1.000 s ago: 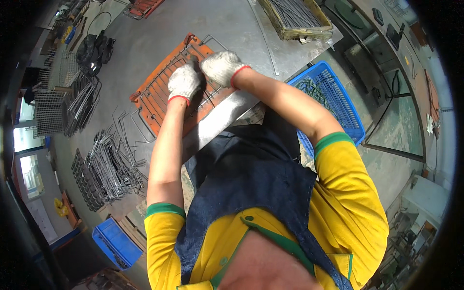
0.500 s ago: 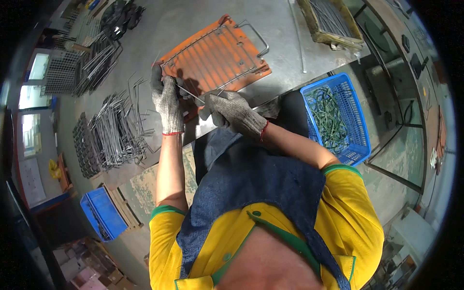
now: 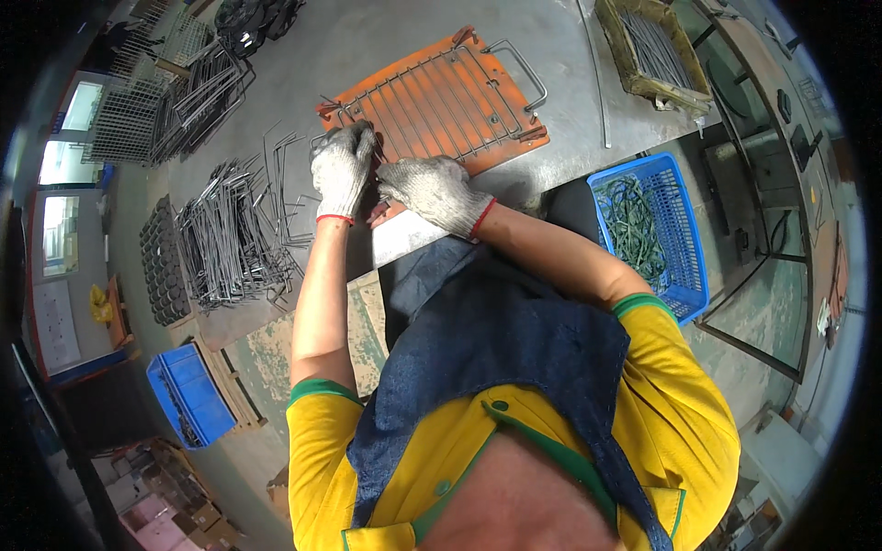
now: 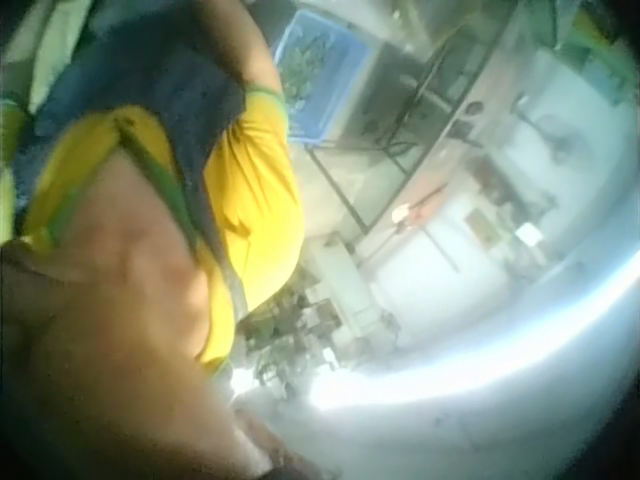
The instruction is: The person repeatedly inserts metal rods into slots on an orange grid frame, then removes them and places them back into a pile. This cycle is performed multiple times on the same grid frame without completing a final assembly or moving to a new unit.
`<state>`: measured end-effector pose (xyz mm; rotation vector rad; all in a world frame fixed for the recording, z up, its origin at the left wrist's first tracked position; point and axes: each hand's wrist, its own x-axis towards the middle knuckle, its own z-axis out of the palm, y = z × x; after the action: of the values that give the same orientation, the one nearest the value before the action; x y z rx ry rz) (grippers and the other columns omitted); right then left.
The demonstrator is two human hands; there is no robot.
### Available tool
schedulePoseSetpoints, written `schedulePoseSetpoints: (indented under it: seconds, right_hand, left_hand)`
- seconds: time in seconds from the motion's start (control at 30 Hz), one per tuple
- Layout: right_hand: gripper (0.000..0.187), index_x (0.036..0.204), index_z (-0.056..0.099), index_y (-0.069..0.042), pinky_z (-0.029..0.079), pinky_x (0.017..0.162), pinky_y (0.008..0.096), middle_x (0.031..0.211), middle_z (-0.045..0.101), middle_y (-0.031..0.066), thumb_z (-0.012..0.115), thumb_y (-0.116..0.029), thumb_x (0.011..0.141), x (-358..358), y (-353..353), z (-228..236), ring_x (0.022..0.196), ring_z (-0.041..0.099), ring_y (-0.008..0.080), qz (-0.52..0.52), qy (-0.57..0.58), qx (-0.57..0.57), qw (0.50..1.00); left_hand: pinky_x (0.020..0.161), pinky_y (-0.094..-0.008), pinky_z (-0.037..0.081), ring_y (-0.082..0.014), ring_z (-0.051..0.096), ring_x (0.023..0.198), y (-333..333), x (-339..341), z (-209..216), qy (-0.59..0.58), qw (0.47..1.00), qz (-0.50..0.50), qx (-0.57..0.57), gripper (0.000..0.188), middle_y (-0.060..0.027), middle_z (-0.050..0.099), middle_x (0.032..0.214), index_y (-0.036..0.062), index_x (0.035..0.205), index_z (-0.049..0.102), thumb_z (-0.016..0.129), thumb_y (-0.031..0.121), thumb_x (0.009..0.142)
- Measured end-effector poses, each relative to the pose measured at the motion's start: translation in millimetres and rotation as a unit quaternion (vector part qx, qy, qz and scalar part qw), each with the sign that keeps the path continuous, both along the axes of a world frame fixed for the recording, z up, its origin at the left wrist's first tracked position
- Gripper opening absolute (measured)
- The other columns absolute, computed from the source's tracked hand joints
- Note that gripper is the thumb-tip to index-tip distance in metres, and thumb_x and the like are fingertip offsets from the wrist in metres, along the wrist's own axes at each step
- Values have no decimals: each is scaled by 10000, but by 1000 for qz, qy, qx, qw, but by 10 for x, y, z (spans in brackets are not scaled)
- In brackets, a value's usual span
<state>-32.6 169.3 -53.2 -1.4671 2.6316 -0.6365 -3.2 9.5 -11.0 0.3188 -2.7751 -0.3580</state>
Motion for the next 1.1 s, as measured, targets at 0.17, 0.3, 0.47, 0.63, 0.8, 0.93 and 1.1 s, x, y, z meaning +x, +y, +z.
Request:
schedulePoseSetpoints:
  seconds: [0.17,0.3,0.47,0.63,0.8,0.93,1.1]
  right_hand:
    - [270,1069,626,-159,530,682,415,956,660,79,513,-337,900,48,-43,-10,841,671,259,50,5,-48,998]
    - [276,970,652,-168,526,666,433,940,651,88,543,-406,882,39,-102,16,798,676,269,58,-13,-42,997]
    - [353,900,659,-164,523,656,437,933,636,76,553,-499,870,88,-57,224,768,679,260,66,-10,-40,997]
    - [307,969,648,-129,532,680,357,888,695,85,537,-413,926,-83,-185,-65,774,690,227,171,-198,-82,962]
    - [271,1113,621,-93,539,748,351,979,707,54,491,-275,961,-301,3,-276,869,684,211,145,-141,-203,958]
    - [281,1129,619,-119,537,731,381,960,677,67,485,-293,954,-284,320,-538,845,665,230,84,131,-178,972]
    - [268,1051,622,-122,531,670,392,866,672,80,534,-339,921,-258,440,-573,778,665,271,25,49,-214,975]
  left_hand:
    - [822,-427,433,-277,580,957,-115,-8,-122,48,992,-48,-111,224,-67,644,956,143,974,705,625,304,841]
    - [877,-457,392,-276,501,1046,-204,18,-185,90,977,-86,-174,189,-64,596,1015,142,920,679,590,266,809]
    - [949,-503,351,-270,482,1081,-298,78,-217,19,976,-100,-192,265,-79,581,1017,140,1010,666,595,290,804]
    - [944,-490,347,-264,492,1081,-263,54,-195,11,976,-96,-196,283,-54,590,1030,146,1058,663,564,328,865]
    - [888,-437,423,-297,598,961,-165,-158,-34,-63,981,-91,-159,292,-81,636,1007,135,1083,663,572,318,874]
    - [843,-435,474,-313,621,953,442,-510,245,-43,984,-171,-27,309,-118,646,1056,89,1106,628,525,318,925]
    - [994,-468,377,-315,533,1148,800,-1109,-83,-5,951,-292,-105,343,-105,618,1169,101,1146,619,508,320,905]
